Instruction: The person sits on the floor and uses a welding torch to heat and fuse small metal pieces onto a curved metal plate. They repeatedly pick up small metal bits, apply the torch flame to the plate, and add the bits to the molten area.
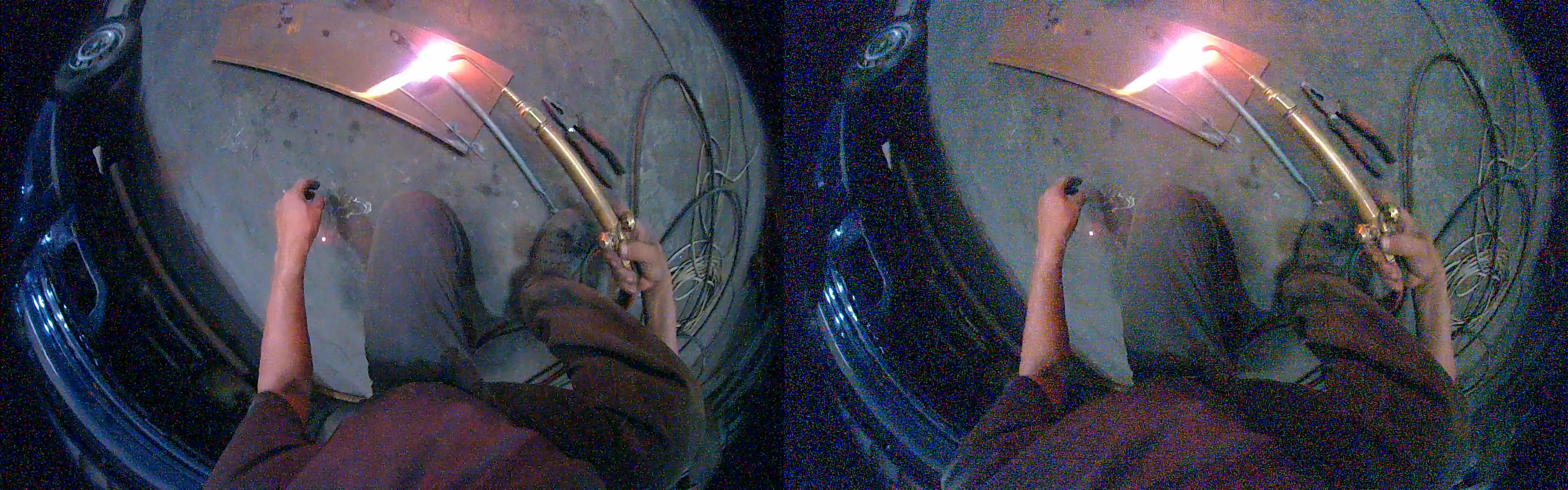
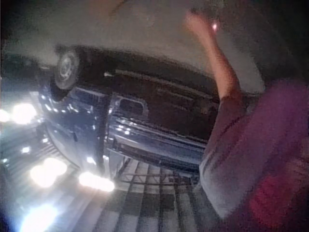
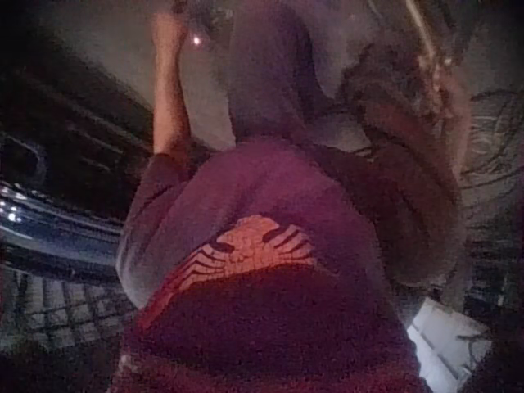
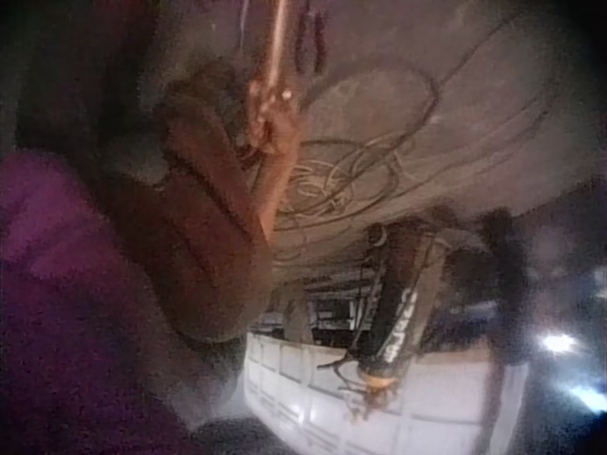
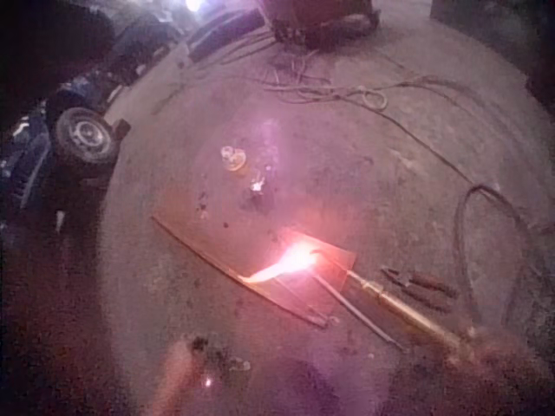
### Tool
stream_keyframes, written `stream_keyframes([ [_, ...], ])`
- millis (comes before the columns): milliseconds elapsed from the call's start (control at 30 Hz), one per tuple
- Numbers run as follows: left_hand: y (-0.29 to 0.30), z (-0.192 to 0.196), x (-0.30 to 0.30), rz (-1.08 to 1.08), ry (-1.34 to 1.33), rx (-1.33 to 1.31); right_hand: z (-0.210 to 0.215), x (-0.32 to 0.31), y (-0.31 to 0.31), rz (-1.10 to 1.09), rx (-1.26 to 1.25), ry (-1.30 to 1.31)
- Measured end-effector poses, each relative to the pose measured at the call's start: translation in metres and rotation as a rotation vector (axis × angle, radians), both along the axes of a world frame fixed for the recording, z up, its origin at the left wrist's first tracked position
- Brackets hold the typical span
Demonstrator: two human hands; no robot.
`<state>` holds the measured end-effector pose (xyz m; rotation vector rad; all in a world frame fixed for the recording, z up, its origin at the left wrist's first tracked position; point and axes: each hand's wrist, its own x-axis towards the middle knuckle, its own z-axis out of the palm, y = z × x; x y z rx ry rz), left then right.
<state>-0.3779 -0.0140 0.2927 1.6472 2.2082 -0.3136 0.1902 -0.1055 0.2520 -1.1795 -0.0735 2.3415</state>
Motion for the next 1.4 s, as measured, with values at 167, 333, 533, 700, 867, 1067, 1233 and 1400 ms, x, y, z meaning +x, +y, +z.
stream_keyframes([
  [167, 0.001, -0.012, 0.127, 0.108, -0.289, -0.104, -0.003, -0.002, -0.012, -0.100, -0.034, -0.007],
  [333, -0.018, -0.098, 0.263, 0.241, -0.568, -0.354, 0.014, -0.014, -0.010, -0.139, -0.071, -0.097],
  [533, -0.011, -0.157, 0.300, 0.475, -0.506, -0.293, 0.033, -0.028, -0.005, -0.130, -0.033, -0.229],
  [700, -0.019, -0.141, 0.293, 0.486, -0.557, -0.125, 0.029, -0.032, -0.015, -0.079, -0.004, -0.227],
  [867, -0.021, -0.116, 0.279, 0.673, -0.910, -0.213, 0.036, -0.044, -0.011, -0.018, -0.005, -0.231],
  [1067, -0.031, -0.102, 0.268, 0.630, -1.062, -0.214, 0.044, -0.062, -0.007, -0.058, 0.025, -0.263],
  [1233, -0.037, -0.056, 0.245, 0.691, -1.173, -0.215, 0.034, -0.057, -0.015, -0.040, 0.033, -0.214],
  [1400, -0.027, -0.085, 0.235, 0.649, -1.074, -0.284, 0.036, -0.054, -0.008, -0.031, 0.028, -0.196],
])
